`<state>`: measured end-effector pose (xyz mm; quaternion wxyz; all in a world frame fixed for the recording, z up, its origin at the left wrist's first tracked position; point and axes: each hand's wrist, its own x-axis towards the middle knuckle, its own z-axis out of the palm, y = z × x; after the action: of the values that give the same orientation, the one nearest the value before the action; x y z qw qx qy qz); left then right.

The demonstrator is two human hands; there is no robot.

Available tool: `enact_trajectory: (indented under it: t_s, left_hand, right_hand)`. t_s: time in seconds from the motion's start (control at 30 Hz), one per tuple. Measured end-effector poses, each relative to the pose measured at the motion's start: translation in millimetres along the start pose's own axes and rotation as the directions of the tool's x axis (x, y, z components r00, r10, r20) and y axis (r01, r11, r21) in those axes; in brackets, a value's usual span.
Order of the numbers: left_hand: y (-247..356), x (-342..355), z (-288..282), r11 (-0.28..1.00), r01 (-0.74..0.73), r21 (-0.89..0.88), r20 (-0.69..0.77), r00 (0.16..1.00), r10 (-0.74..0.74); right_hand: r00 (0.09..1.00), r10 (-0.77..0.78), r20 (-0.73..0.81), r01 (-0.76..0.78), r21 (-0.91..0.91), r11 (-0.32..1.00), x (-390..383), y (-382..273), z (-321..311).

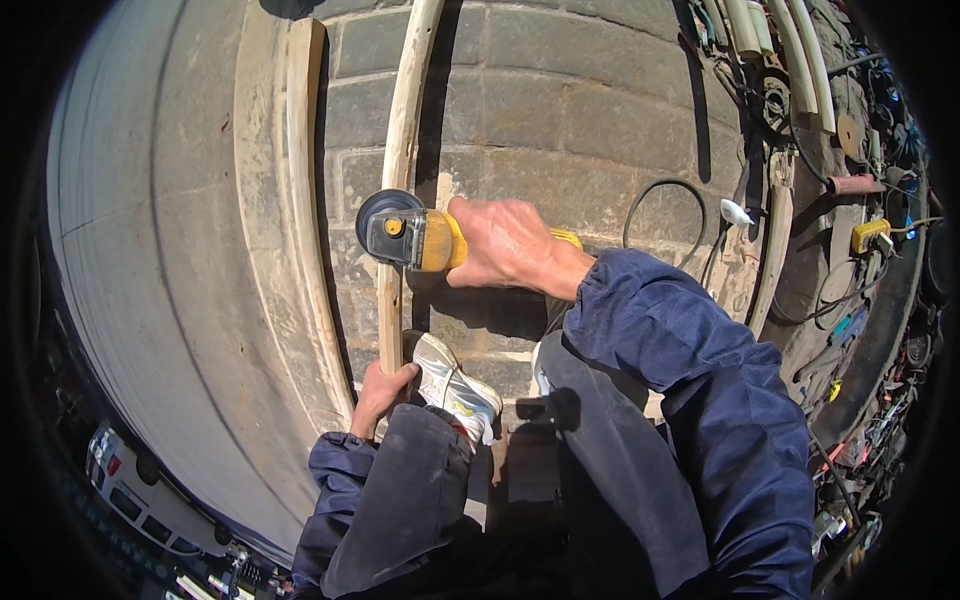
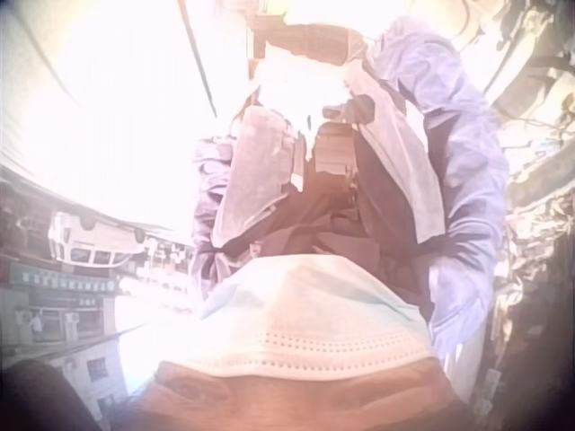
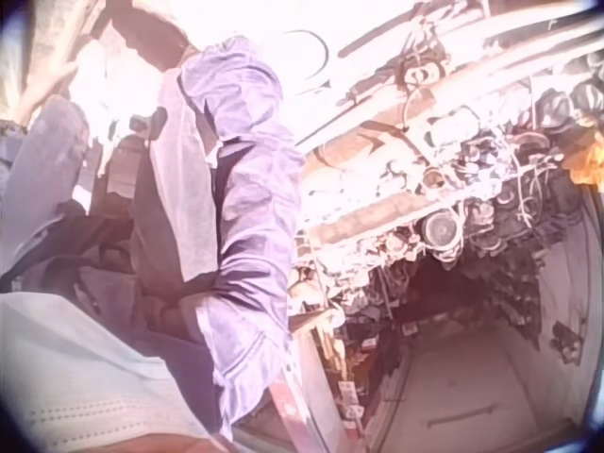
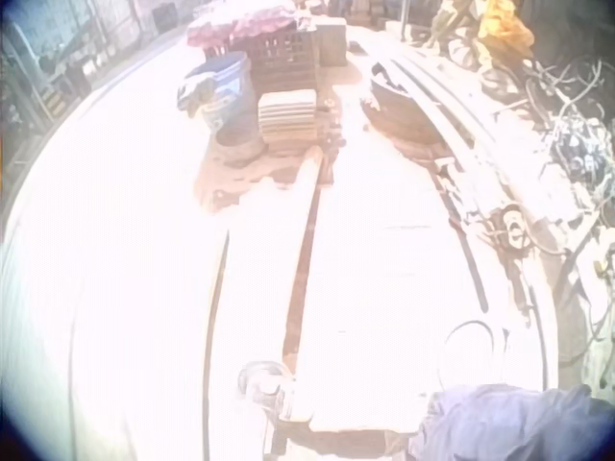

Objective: The person sits on a paved surface and uses an angle grinder to sand a long, curved wooden piece. They hold the wood with one hand and move the grinder along its length, then briefly inspect the surface before continuing.

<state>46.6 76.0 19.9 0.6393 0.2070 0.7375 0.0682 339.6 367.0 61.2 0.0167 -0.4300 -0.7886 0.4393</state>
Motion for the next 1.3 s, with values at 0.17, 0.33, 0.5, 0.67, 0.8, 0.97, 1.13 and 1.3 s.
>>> enact_trajectory:
  t_s: [0.17, 0.33, 0.5, 0.67, 0.8, 0.97, 1.13, 1.3]
  left_hand:
    - [-5, 7, -4, 0.995, 0.055, -0.078, 0.057, 0.997, -0.051]
    - [4, 7, -4, 0.994, 0.069, -0.085, 0.096, 0.994, -0.061]
    - [-2, 1, -12, 0.99, 0.116, -0.08, 0.087, 0.99, -0.109]
    - [14, 10, -11, 0.993, 0.108, -0.047, 0.14, 0.985, -0.101]
    - [6, 5, -13, 0.994, 0.092, -0.067, 0.113, 0.99, -0.084]
    - [21, 10, -4, 0.993, 0.084, -0.083, 0.127, 0.989, -0.073]
    - [9, 10, -11, 0.991, 0.101, -0.089, 0.127, 0.988, -0.09]
    - [16, 10, -16, 0.975, 0.132, -0.179, 0.223, 0.971, -0.09]
  right_hand:
    - [0.952, 0.28, -0.123, -0.264, 0.132, 0.956, 74, 45, -97]
    - [0.895, 0.339, -0.289, -0.299, 0.176, 0.938, 70, 59, -114]
    - [0.997, 0.035, -0.067, -0.033, 0.027, 0.999, 16, 13, -32]
    - [0.996, -0.089, 0.009, 0.09, -0.022, 0.996, -4, 18, -4]
    - [0.989, 0.147, -0.012, -0.147, -0.01, 0.989, 45, 38, -57]
    - [0.883, 0.386, -0.267, -0.351, 0.169, 0.921, 91, 69, -116]
    - [0.942, 0.256, -0.217, -0.218, 0.183, 0.959, 63, 48, -82]
    - [0.997, -0.071, 0.0, 0.071, 0.069, 0.995, 2, 4, -5]
